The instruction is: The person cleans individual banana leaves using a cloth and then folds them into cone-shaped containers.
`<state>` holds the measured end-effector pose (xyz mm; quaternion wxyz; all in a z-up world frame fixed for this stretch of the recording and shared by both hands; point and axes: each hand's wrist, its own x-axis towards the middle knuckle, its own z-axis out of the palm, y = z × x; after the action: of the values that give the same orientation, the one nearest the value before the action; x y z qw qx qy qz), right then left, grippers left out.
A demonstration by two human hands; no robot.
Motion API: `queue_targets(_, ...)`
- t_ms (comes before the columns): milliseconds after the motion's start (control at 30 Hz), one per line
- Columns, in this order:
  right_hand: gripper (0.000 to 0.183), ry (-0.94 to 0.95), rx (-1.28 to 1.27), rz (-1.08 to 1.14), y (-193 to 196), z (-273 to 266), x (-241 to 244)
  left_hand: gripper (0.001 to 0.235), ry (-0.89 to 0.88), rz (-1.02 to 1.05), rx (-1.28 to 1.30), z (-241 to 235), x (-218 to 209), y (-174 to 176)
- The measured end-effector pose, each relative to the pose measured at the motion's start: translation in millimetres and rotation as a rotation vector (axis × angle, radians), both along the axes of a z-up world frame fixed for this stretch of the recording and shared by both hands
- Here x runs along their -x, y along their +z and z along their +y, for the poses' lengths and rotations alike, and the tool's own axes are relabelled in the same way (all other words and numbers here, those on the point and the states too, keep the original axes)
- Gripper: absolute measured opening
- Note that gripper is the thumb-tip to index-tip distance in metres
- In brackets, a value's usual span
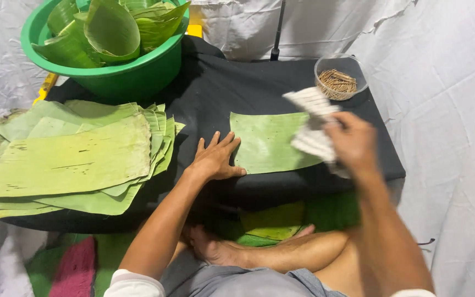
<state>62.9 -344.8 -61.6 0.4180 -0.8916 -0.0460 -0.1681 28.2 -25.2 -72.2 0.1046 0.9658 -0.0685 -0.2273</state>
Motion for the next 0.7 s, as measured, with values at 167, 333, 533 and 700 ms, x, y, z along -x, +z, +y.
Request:
queue_targets(167,0.024,0.252,0.142,-0.163,-67.8,89.6,-32.0,0.11,0.023,0.008,-0.008,5.3,-9.7,-5.5)
queue_targets(333,0.045,0.3,0.477,-0.107,-77.7,145.8,-29.3,0.103,0.009,0.023,-0.059,3.7,-12.0,-5.6)
queue_targets(533,0.06,0.292,0.798,0.482,-20.5,133.0,-16.2,0.117,0.026,0.048,-0.043,1.9,-12.1,0.5)
queue_targets(700,0.069,0.12,0.733,0.561,-37.6,80.1,-37.2,0.12,0.004,0.079,-0.039,3.0,-16.6,-0.8)
